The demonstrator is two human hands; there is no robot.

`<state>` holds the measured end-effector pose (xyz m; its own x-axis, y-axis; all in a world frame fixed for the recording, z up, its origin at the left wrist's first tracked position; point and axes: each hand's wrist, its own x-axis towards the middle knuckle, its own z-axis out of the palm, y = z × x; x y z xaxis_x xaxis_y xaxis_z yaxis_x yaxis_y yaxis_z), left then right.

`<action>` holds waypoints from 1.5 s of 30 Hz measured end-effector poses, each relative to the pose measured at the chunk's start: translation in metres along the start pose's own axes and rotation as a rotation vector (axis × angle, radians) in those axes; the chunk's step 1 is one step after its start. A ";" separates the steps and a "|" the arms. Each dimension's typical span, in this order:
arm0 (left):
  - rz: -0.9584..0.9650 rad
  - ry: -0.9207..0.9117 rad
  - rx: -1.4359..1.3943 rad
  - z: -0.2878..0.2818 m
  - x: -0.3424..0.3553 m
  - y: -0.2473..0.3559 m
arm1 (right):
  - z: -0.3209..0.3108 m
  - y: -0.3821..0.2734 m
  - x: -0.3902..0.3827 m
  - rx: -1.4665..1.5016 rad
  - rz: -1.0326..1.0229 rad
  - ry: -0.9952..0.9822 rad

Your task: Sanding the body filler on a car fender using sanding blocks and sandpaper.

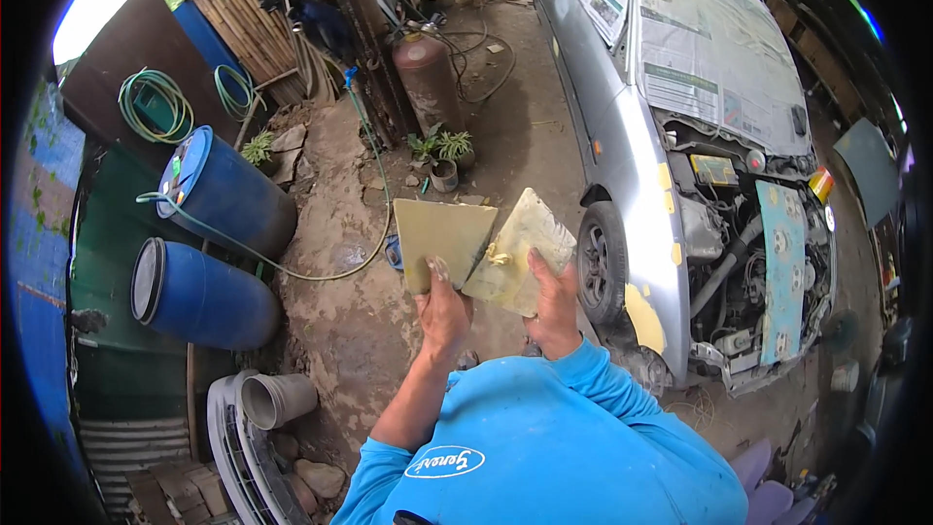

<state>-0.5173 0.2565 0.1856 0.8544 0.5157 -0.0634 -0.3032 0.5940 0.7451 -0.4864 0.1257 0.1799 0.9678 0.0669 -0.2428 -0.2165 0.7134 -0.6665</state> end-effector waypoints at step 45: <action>0.448 -0.408 1.571 -0.022 -0.017 -0.009 | -0.004 -0.011 0.072 -0.050 -0.086 -0.092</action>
<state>-0.5386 0.2564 0.1654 0.9454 0.1300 0.2988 -0.0656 -0.8222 0.5654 -0.4144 0.1203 0.1670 0.9903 0.0725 -0.1189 -0.1361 0.6837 -0.7170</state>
